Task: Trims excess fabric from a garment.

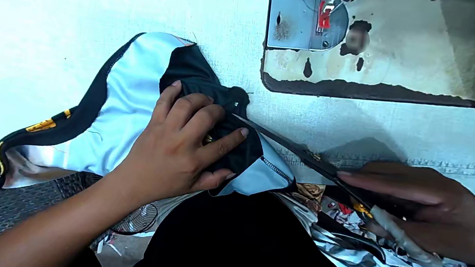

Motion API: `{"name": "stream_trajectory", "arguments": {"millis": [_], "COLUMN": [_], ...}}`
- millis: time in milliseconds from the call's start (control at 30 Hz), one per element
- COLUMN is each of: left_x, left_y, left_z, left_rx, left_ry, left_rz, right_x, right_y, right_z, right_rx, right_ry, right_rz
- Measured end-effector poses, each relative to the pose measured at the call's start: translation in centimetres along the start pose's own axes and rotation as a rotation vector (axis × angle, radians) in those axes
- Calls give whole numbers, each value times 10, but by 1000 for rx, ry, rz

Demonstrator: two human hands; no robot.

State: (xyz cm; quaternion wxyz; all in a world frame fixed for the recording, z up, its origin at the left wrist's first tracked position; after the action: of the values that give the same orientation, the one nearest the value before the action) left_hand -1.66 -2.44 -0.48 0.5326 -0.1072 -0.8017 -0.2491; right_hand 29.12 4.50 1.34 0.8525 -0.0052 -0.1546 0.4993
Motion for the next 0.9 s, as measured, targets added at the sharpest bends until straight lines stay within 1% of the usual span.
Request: {"name": "stream_trajectory", "arguments": {"millis": [200, 367, 467, 600, 700, 900], "left_x": [1, 1, 1, 1, 1, 1], "left_y": [1, 2, 1, 0, 1, 1], "left_z": [1, 1, 2, 2, 2, 1], "left_rx": [5, 11, 35, 34, 25, 25], "left_ry": [-14, -28, -18, -23, -32, -18], "left_rz": [10, 6, -3, -3, 0, 0], "right_x": [13, 7, 8, 16, 12, 2], "right_y": [-12, 4, -1, -16, -11, 8], "right_z": [-10, -1, -3, -9, -9, -3], "right_rx": [-23, -7, -5, -63, -57, -7], "right_ry": [82, 10, -4, 99, 121, 40], "right_rz": [24, 32, 28, 65, 76, 29]}}
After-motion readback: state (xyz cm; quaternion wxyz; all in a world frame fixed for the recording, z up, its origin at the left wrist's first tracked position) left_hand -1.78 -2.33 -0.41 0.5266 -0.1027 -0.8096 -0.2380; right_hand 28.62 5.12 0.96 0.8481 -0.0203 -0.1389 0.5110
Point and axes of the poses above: each hand's wrist, its own y-axis towards the middle knuckle, its own x-axis out of the back of the hand, z = x × y, the point moved 6 cm from there along y, towards the middle knuckle, and after that the axes turned 2 degrees about x, right-handed, at the moved point
